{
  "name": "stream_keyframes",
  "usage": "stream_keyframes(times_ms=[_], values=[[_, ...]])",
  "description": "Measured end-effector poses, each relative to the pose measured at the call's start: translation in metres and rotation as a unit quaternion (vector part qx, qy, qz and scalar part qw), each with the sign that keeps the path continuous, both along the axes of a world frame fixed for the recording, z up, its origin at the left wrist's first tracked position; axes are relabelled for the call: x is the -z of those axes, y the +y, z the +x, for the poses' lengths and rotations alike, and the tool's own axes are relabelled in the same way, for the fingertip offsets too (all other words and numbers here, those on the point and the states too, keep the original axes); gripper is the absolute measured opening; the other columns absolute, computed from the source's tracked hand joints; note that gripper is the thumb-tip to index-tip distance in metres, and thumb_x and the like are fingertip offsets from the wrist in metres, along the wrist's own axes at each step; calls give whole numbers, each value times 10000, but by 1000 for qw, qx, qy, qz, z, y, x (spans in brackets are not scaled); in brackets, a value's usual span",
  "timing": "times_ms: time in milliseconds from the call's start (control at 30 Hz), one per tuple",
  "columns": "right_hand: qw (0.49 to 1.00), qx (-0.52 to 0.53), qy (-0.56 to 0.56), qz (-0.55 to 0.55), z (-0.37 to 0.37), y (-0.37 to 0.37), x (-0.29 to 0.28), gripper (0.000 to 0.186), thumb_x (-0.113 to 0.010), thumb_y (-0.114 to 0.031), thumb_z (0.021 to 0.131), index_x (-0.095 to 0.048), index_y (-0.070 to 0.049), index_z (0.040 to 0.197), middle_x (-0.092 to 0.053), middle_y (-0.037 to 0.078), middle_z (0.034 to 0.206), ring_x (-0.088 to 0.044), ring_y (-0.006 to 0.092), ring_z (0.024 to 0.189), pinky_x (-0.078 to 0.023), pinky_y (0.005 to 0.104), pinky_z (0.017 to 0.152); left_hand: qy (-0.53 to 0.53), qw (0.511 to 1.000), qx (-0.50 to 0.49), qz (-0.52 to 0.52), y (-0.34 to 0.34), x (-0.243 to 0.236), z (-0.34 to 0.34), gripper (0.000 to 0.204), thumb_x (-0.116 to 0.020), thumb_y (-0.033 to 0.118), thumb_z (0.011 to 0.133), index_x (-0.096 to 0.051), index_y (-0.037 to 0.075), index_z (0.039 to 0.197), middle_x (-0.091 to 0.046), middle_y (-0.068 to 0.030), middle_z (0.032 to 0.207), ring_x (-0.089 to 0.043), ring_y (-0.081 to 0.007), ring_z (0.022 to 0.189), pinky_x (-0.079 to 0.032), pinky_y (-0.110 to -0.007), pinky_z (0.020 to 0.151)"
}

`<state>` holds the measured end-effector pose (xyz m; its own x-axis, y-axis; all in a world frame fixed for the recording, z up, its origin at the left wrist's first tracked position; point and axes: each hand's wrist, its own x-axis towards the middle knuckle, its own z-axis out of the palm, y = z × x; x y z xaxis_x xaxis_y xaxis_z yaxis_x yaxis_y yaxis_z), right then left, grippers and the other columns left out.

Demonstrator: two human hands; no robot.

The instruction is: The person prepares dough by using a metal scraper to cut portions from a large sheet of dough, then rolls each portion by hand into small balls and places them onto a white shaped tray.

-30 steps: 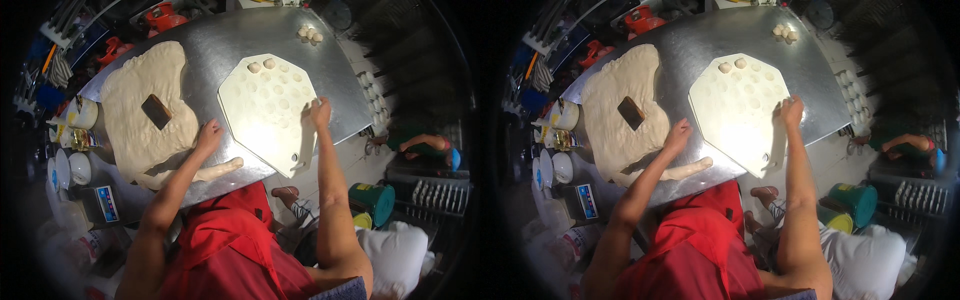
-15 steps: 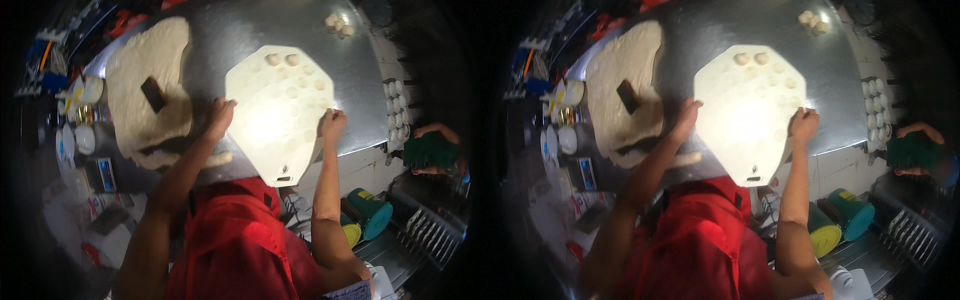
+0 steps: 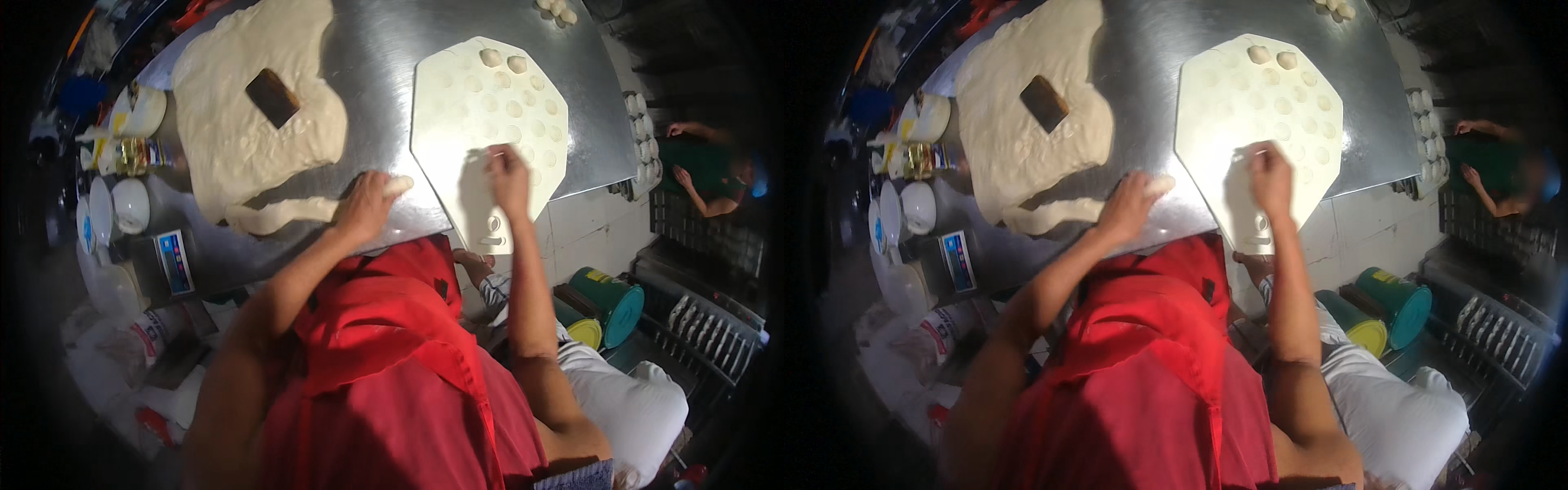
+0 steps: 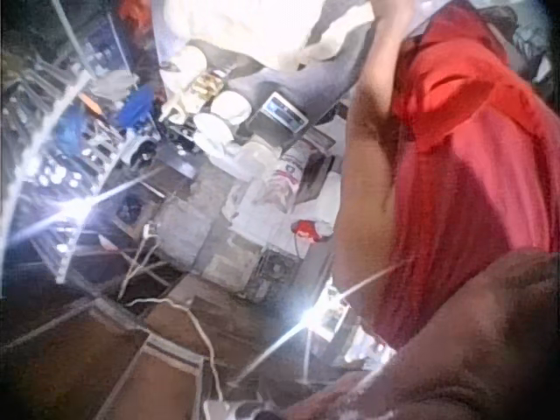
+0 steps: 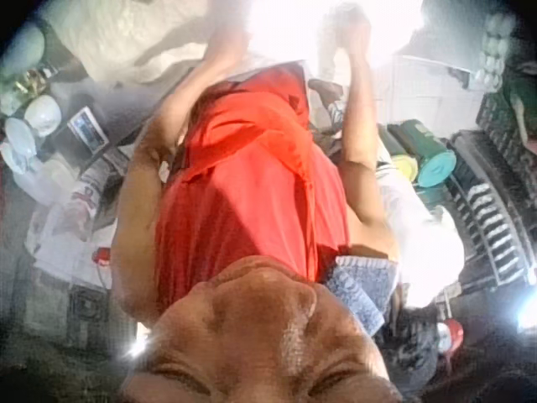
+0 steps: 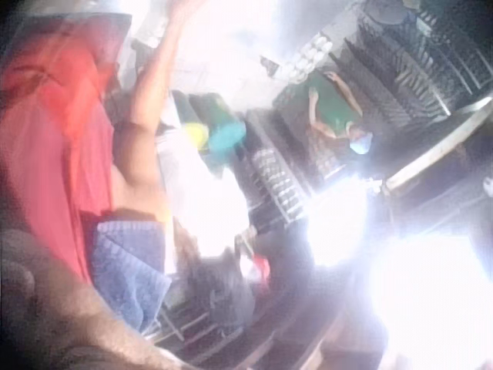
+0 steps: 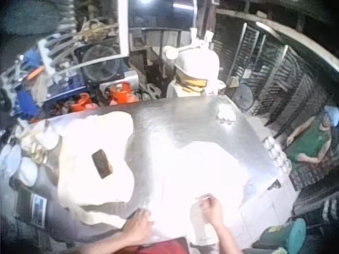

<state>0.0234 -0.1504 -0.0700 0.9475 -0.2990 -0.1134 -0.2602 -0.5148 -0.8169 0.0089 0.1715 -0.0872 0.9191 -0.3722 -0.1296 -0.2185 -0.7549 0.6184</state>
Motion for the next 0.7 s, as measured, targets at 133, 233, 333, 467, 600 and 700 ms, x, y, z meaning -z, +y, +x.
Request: stream_keyframes(times_ms=[133,233,333,467,600,700], values=[[960,-238,94,117,-53,152,-2,348,-739,-188,1010,-701,-47,1327,-786,186,1075,-768,308,1044,-587,411,963,334,842,-201,-372,53,-42,34,330,-540,329,1146,-587,37,1291,-672,-74,1007,-664,-169,811,-572,-347,769],[938,-330,-1,112,-52,267,30,794,-915,-257,837,-530,-69,1505,-570,278,1470,-592,372,1372,-499,470,1142,356,727,-209,-549,123,-89,34,399,-501,395,1140,-607,34,1272,-667,-54,966,-606,-135,691,-542,-294,657],[948,-287,50,126,-30,342,26,825,-915,-249,833,-488,-61,1514,-451,253,1596,-440,366,1509,-523,462,1108,309,725,-171,-592,178,-129,36,448,-434,429,1120,-612,31,1224,-646,-55,916,-559,-137,657,-488,-294,629],[973,-181,58,131,-9,365,35,636,-897,-233,809,-622,-32,1346,-673,238,1330,-641,406,1293,-558,455,1029,239,767,-175,-569,214,-163,41,479,-386,447,1104,-611,34,1194,-618,-52,879,-540,-131,663,-443,-288,622],[940,-229,116,226,-2,353,-11,426,-814,-138,833,-721,-15,1230,-788,142,1055,-765,283,1008,-594,412,892,195,758,-142,-606,228,-170,37,470,-363,389,1130,-603,13,1277,-625,-61,957,-580,-159,757,-486,-321,705],[921,-269,141,244,-5,279,-99,381,-761,-88,864,-724,-5,1234,-777,100,1065,-728,166,875,-600,339,811,163,786,-132,-582,184,-188,34,389,-427,356,1149,-593,35,1293,-632,-42,960,-586,-110,774,-496,-283,725]])
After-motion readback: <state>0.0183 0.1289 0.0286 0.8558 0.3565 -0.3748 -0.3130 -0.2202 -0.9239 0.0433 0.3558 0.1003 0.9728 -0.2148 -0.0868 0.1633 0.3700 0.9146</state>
